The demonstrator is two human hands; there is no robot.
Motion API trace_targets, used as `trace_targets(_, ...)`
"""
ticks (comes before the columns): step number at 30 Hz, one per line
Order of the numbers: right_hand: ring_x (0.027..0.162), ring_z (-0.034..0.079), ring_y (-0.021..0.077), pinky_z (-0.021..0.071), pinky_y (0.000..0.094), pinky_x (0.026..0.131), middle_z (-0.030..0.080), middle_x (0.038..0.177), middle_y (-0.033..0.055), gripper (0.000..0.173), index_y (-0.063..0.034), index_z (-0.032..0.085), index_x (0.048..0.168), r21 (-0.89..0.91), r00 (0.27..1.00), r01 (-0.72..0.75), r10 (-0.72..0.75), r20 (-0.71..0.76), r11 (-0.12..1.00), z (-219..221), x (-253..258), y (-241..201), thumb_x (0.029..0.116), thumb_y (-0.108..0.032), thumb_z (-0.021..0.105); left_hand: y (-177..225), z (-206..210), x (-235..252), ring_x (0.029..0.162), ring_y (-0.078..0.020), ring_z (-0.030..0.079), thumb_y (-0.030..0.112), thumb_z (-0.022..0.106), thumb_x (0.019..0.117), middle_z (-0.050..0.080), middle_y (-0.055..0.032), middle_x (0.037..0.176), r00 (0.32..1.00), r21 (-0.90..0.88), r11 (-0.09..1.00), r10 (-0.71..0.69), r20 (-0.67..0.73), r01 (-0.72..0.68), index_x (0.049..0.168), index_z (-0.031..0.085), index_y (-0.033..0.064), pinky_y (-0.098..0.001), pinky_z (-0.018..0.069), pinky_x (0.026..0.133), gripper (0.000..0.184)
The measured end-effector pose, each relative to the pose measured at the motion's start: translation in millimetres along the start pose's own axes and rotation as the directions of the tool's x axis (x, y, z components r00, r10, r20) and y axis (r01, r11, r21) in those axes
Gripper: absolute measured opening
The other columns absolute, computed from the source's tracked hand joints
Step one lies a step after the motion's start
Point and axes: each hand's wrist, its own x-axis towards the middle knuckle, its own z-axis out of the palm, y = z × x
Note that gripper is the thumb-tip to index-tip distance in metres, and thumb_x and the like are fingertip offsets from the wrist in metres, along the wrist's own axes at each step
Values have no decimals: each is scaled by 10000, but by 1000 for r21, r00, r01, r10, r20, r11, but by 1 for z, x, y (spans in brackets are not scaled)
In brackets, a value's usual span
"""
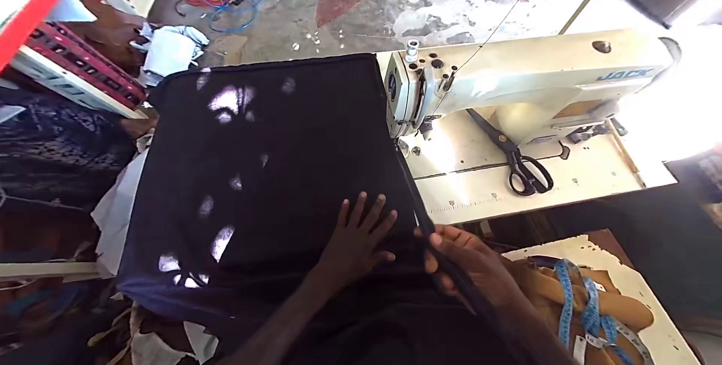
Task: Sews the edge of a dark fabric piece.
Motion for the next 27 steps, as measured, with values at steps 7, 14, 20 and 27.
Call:
trace_targets(7, 644, 677, 137, 567, 273, 589, 726, 796, 112, 204, 35, 653, 1132, -283, 995, -14, -13, -96, 959, -16, 15, 59, 1012, -127, 623, -5, -18, 7, 1492, -265, 388, 420, 415, 1086, 545, -37, 1520, 975, -475, 875, -178, -135, 94, 1384, 646, 107, -521, 322, 1220, 490)
trace_targets(14, 644, 683, 145, 560, 283, 599, 754, 822, 90, 207, -13, 696, 1072, -462, 990, -96, 36, -138, 882, -39, 16, 66, 1007, -207, 660, -8, -2, 74, 1497, -277, 384, 404, 533, 1053, 531, -53, 1536, 968, -448, 893, -154, -199, 50, 1396, 636, 82, -499, 306, 1231, 481)
trace_targets(20, 613, 677, 147, 569, 295, 584, 753, 797, 56, 187, -46, 708, 1069, -515, 988, -84, 6, -152, 853, -46, 15, 72, 1006, -217, 670, -4, 2, 78, 1493, -278, 387, 422, 568, 1036, 503, -48, 1561, 980, -382, 919, -152, -130, 92, 1389, 642, 87, -528, 317, 1210, 492)
trace_targets(27, 612, 679, 151, 569, 299, 582, 755, 791, 49, 176, -64, 714, 1055, -541, 989, -81, 2, -145, 837, -50, 15, 73, 1002, -228, 681, 11, 0, 67, 1508, -267, 360, 450, 568, 1028, 483, -24, 1577, 979, -340, 932, -171, -107, 126, 1390, 648, 120, -530, 300, 1218, 496)
